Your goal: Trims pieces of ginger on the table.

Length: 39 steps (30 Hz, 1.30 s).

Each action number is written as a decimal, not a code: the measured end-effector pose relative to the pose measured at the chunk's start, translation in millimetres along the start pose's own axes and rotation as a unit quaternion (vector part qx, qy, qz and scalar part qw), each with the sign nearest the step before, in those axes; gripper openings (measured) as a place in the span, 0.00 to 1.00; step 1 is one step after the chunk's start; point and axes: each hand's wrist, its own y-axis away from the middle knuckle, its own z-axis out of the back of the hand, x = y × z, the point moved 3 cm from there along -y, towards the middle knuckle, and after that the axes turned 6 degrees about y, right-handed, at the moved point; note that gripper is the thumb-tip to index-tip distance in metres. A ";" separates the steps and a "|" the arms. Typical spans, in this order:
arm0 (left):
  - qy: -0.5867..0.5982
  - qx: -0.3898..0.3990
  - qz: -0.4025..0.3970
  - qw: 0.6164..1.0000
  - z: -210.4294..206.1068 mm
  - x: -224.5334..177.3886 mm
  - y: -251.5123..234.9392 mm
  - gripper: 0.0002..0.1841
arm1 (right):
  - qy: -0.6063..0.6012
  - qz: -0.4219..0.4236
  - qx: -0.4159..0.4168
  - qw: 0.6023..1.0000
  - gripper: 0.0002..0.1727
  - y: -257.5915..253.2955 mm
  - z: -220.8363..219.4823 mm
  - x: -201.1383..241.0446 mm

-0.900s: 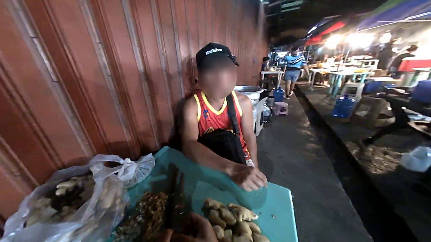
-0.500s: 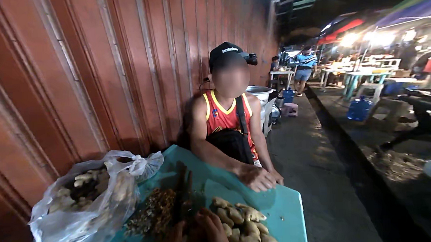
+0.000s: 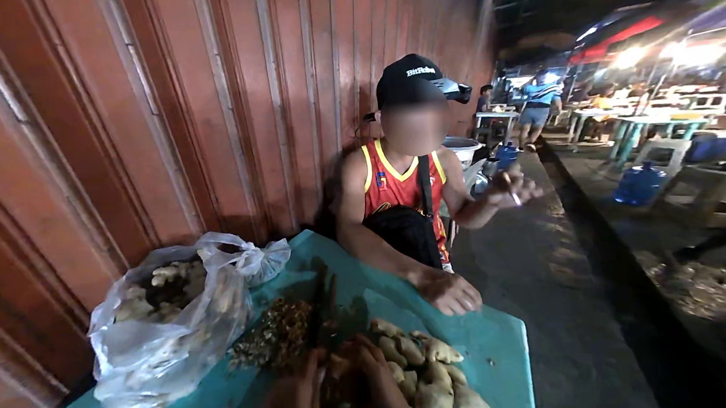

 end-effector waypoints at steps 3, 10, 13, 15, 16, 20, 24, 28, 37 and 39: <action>0.022 0.022 -0.005 1.000 -4.4 3.0 -1.3 0.24 | -0.024 0.023 0.028 0.999 0.11 -2.0 -0.5 -4.4; 0.002 0.009 -0.001 1.000 -2.0 5.1 -1.8 0.20 | 0.006 0.007 0.020 1.000 0.02 -1.7 -1.7 -9.1; 0.018 0.016 0.019 1.000 0.5 6.7 -3.5 0.22 | -0.108 -0.054 0.003 0.993 0.23 -2.2 -3.7 -11.1; 0.024 0.028 0.016 0.999 -1.5 6.2 -4.2 0.25 | -0.180 -0.098 -0.005 0.979 0.35 -5.0 -4.3 -11.1; 0.026 0.044 0.018 0.999 -2.7 3.5 -3.9 0.26 | -0.192 -0.112 -0.011 0.975 0.36 -4.5 -5.0 -10.9; 0.030 0.094 0.030 0.995 -5.4 -7.9 -2.7 0.29 | -0.165 -0.130 -0.063 0.976 0.29 0.1 -8.6 -10.4; 0.011 0.104 0.038 0.994 -7.0 -8.2 -6.1 0.25 | -0.122 -0.130 -0.045 0.983 0.23 -1.7 -6.6 -10.4; -0.059 0.081 0.073 0.992 -2.6 -8.7 -7.9 0.21 | -0.023 -0.081 -0.047 0.995 0.20 -7.4 -2.7 -11.8; -0.040 0.104 0.077 0.991 -6.6 -15.1 -6.6 0.24 | -0.042 -0.083 -0.081 0.992 0.19 -5.7 -3.8 -4.8; -0.048 0.082 0.087 0.992 -0.4 -10.1 -7.4 0.22 | 0.052 -0.044 -0.067 0.995 0.18 -5.4 -2.9 -4.8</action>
